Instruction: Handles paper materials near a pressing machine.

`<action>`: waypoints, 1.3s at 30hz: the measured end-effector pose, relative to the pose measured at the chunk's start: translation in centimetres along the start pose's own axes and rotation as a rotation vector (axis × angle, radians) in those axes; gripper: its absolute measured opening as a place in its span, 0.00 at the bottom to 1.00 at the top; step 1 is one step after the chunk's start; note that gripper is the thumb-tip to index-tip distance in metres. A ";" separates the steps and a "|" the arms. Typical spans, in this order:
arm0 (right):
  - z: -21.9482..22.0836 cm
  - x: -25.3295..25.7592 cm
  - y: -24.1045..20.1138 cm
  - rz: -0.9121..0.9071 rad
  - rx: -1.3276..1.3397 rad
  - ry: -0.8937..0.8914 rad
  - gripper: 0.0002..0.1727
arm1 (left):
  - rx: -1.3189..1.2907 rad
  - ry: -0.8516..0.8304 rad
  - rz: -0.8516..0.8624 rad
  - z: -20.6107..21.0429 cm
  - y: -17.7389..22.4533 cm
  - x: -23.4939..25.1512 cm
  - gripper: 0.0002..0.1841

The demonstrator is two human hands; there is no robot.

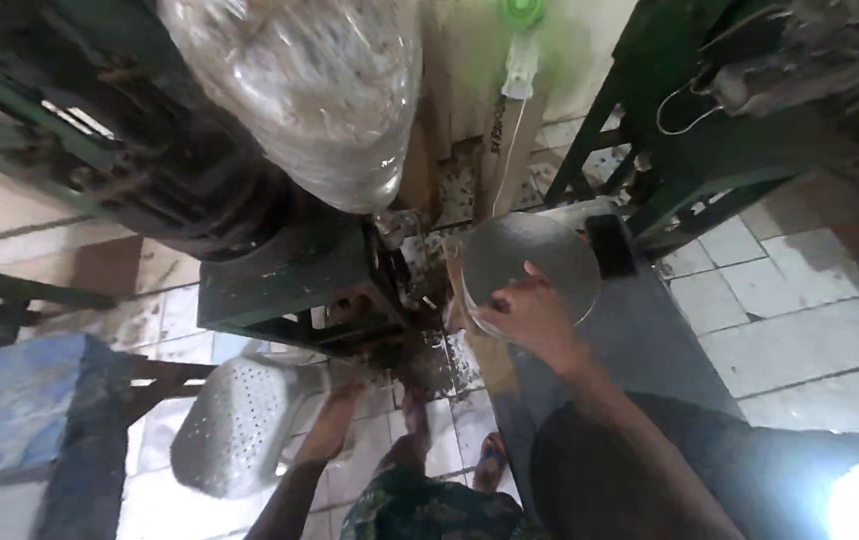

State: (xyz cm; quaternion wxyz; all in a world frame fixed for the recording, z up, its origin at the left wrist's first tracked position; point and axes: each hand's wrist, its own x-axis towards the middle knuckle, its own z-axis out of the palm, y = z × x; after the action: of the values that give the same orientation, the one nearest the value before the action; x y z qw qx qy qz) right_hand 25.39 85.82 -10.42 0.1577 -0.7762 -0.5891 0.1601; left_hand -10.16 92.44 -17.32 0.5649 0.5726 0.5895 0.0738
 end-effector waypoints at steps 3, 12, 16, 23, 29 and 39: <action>0.1 1.0 -2.9 0.262 -0.053 -0.212 0.29 | -0.113 -0.066 -0.063 -1.1 -3.1 1.3 0.21; -0.7 0.2 -1.7 0.352 0.384 -0.210 0.17 | 0.201 -0.475 -0.015 -5.6 -10.4 11.3 0.28; -1.5 0.8 -2.3 0.381 0.340 -0.301 0.18 | 0.135 -0.381 0.006 -8.8 -8.7 12.6 0.22; 0.5 -0.1 -2.9 0.252 0.197 -0.074 0.21 | 0.028 -0.278 0.014 -7.9 -6.5 8.6 0.23; 3.7 0.9 -5.2 0.139 -0.067 0.060 0.35 | 0.203 -0.374 0.041 -5.2 -10.0 6.2 0.36; 10.7 4.8 -21.0 -0.515 0.020 -0.119 0.18 | 0.202 -0.388 0.054 -14.4 -11.4 7.4 0.29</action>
State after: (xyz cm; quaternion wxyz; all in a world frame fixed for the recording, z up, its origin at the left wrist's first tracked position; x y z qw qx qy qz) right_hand 3.83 96.38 -11.27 0.1661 -0.5883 -0.7738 0.1660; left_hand -25.53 102.28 -24.90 0.6053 0.6454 0.4587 -0.0823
